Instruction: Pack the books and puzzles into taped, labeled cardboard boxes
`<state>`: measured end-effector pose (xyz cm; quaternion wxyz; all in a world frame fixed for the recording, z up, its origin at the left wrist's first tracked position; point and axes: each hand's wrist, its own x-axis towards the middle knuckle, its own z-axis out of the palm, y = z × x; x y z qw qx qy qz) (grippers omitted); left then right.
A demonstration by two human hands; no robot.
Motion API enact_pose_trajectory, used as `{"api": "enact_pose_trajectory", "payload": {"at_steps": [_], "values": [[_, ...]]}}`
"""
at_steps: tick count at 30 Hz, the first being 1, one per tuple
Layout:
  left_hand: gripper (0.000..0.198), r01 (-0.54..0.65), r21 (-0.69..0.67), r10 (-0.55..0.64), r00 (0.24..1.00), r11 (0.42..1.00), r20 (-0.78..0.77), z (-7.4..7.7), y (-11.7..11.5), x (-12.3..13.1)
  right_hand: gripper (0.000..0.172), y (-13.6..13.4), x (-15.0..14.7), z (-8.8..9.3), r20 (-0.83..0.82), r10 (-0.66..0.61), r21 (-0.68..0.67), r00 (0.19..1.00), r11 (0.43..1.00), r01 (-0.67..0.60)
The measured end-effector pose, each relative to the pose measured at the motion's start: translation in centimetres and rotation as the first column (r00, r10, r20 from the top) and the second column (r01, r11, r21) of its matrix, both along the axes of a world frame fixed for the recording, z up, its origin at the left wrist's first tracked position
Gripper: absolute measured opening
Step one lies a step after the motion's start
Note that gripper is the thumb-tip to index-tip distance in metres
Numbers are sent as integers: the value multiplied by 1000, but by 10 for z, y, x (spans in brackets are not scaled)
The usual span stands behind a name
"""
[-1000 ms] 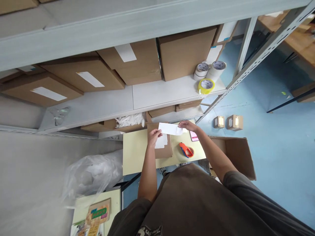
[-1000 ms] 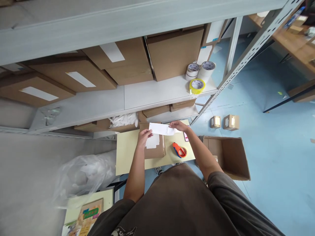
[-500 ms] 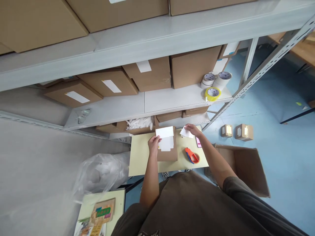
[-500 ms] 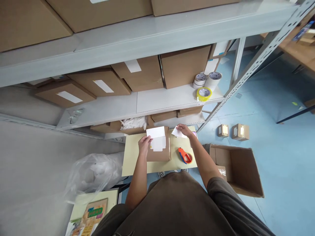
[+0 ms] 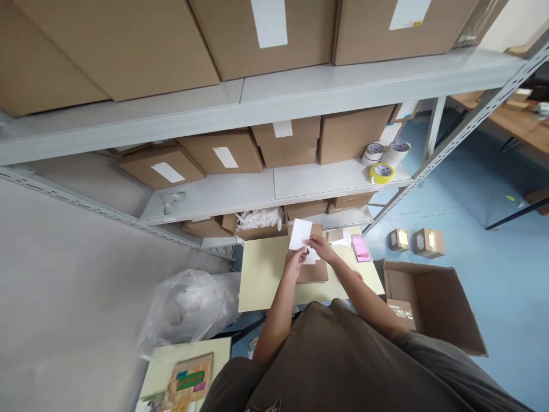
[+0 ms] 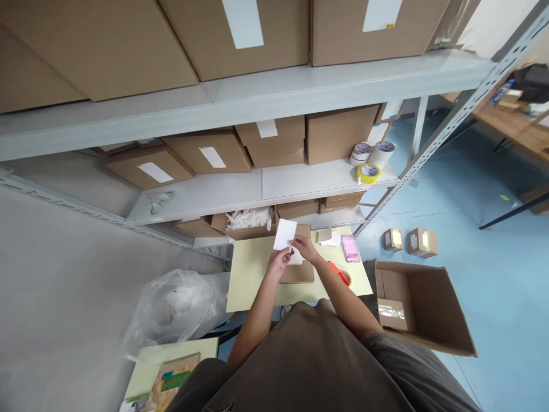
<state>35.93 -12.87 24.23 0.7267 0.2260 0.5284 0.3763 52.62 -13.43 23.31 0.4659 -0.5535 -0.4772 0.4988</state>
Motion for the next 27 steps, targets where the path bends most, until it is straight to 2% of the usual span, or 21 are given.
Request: {"api": "enact_pose_trajectory", "payload": {"at_steps": [3,5,8,11,14,18,27], "values": [[48,75,83,-63,988,994,-138,0,-1,-32,50,3,-31,5,126,-84,-34,989,995,89],[50,113,163,-80,977,980,-199,1,3,-61,53,5,-45,9,188,-62,-53,980,996,73],[53,162,265,-96,964,951,-248,6,12,-101,50,2,-64,18,98,18,-98,995,995,-8],[54,123,329,-36,965,936,-259,15,21,-123,42,-9,-81,28,-50,-59,-166,997,985,50],[52,105,364,-9,967,925,-256,24,25,-128,41,-27,-91,36,-99,-133,-202,986,973,111],[52,114,388,-32,977,914,-212,34,24,-122,42,-46,-96,43,-125,-186,-155,975,974,166],[53,116,375,-40,978,920,-205,40,2,-98,38,-68,-83,54,-170,-213,-111,962,974,196]]}}
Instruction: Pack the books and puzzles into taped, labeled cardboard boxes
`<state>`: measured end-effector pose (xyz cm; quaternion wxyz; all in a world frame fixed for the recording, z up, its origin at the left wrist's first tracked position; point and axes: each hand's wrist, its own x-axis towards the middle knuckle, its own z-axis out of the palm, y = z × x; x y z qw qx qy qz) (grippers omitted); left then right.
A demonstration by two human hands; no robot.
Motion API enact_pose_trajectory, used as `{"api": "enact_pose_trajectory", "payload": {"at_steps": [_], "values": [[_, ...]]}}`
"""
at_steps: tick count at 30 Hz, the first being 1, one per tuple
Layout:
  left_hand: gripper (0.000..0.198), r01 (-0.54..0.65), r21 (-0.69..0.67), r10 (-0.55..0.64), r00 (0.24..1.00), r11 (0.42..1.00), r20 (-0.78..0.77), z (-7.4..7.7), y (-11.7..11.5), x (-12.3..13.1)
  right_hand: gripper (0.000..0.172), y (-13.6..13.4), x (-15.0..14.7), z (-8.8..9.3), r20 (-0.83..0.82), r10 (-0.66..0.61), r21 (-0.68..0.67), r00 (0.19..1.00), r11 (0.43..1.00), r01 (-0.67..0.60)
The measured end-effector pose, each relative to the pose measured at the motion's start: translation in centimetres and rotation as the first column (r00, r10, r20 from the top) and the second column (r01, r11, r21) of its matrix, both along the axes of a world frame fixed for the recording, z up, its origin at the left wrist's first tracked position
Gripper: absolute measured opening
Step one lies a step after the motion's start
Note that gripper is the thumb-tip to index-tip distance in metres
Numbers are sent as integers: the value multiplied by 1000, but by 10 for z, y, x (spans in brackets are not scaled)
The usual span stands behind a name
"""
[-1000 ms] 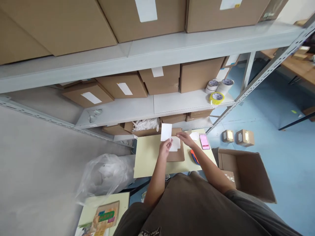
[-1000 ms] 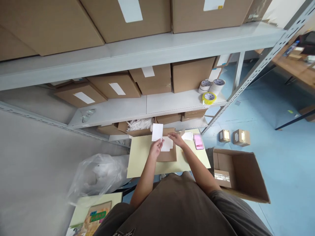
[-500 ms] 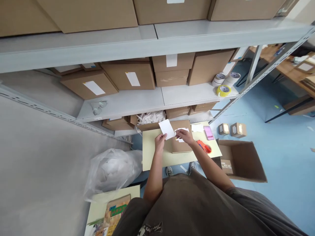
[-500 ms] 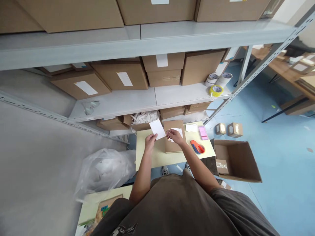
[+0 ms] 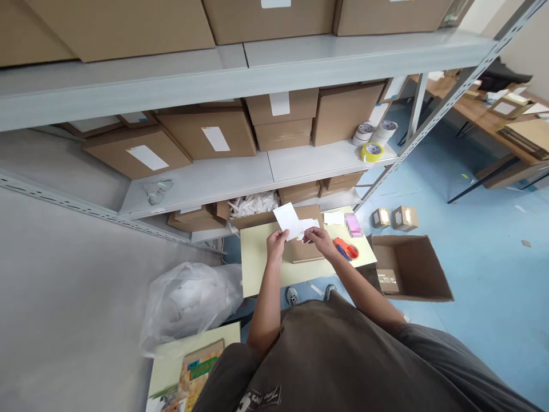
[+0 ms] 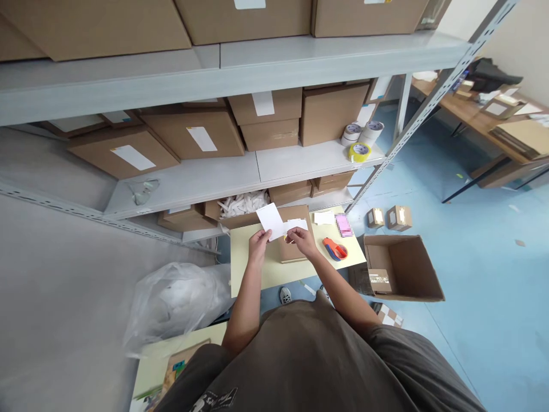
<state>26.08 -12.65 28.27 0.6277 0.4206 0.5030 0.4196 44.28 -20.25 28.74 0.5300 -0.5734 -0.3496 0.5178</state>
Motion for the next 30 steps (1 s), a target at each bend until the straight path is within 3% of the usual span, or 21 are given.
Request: {"api": "enact_pose_trajectory", "payload": {"at_steps": [12,14,17,18,21,23,30], "values": [[52,6,13,-5,998,1000,-56,6,-30,38,39,-29,38,7,-39,64,53,997,997,-62],[48,-54,33,57,993,998,-105,10,-35,43,40,-32,44,8,-46,77,73,996,995,-73],[51,-136,179,173,961,974,-216,23,-47,53,40,-35,52,11,-49,102,107,994,990,-96],[47,-92,225,145,962,970,-233,29,-52,58,40,-36,54,12,-46,112,121,993,987,-105],[27,181,268,-120,966,946,-229,43,-65,73,39,-39,62,17,-9,138,176,990,975,-135],[25,256,270,-199,954,928,-223,47,-70,83,38,-42,68,19,37,158,203,987,966,-162],[51,66,129,-54,994,989,-100,36,-79,110,35,-54,97,18,44,172,219,984,959,-178]]}}
